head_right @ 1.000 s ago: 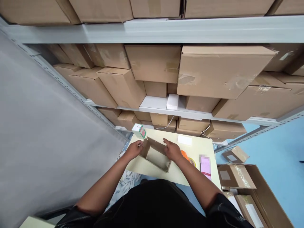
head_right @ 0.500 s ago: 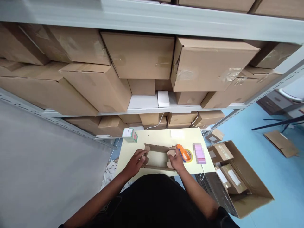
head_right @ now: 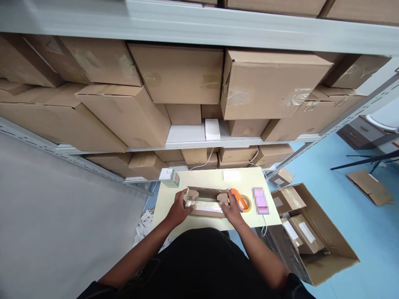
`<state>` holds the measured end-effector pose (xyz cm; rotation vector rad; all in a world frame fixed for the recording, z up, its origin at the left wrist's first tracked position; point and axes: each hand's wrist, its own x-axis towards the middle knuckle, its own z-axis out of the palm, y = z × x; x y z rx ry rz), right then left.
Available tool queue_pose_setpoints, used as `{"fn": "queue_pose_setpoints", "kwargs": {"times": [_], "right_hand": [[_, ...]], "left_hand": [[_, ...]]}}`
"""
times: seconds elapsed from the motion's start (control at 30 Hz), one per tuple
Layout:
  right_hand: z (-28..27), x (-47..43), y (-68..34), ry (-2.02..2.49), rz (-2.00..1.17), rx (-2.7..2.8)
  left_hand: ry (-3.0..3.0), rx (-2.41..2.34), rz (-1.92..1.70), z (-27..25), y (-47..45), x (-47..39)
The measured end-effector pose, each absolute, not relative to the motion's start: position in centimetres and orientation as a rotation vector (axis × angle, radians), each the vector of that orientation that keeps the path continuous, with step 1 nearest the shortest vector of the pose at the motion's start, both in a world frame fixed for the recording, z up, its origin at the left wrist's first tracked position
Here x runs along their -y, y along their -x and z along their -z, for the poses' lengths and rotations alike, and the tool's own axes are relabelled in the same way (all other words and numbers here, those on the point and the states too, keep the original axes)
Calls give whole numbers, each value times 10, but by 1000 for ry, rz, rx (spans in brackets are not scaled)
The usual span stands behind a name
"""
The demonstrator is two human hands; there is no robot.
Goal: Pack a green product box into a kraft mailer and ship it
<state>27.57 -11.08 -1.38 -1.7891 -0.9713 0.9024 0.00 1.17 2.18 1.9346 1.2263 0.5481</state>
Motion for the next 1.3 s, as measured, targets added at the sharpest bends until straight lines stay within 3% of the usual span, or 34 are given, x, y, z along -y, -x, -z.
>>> {"fn": "queue_pose_setpoints", "kwargs": {"times": [0.27,0.47,0.67,0.87,1.0,1.1,1.3], "right_hand": [[12,105,-275,1862,-794,1117],[13,115,-275,1875,-549,1348],[10,110,-272,1875,-560,1333],[19,115,-292,1800,-641,1096],[42,138,-331,2202,-454,1174],[62,145,-345,2514,-578,1378],[73,131,-332,2711,-473,1413]], "left_hand": [[-2087,-1219,-391,-37,-7,-24],[-2238,-1146,-573,-17,-1,-6],[-2309,-1274,-626,-18,-22,-8],[-2438,-981,-529,-24,-34,-10],[-2497,-979,-503,-23,-36,-8],[-2545,-988,-451,-21,-39,-5],[-2591,-868,-353,-16,-43,-3]]}}
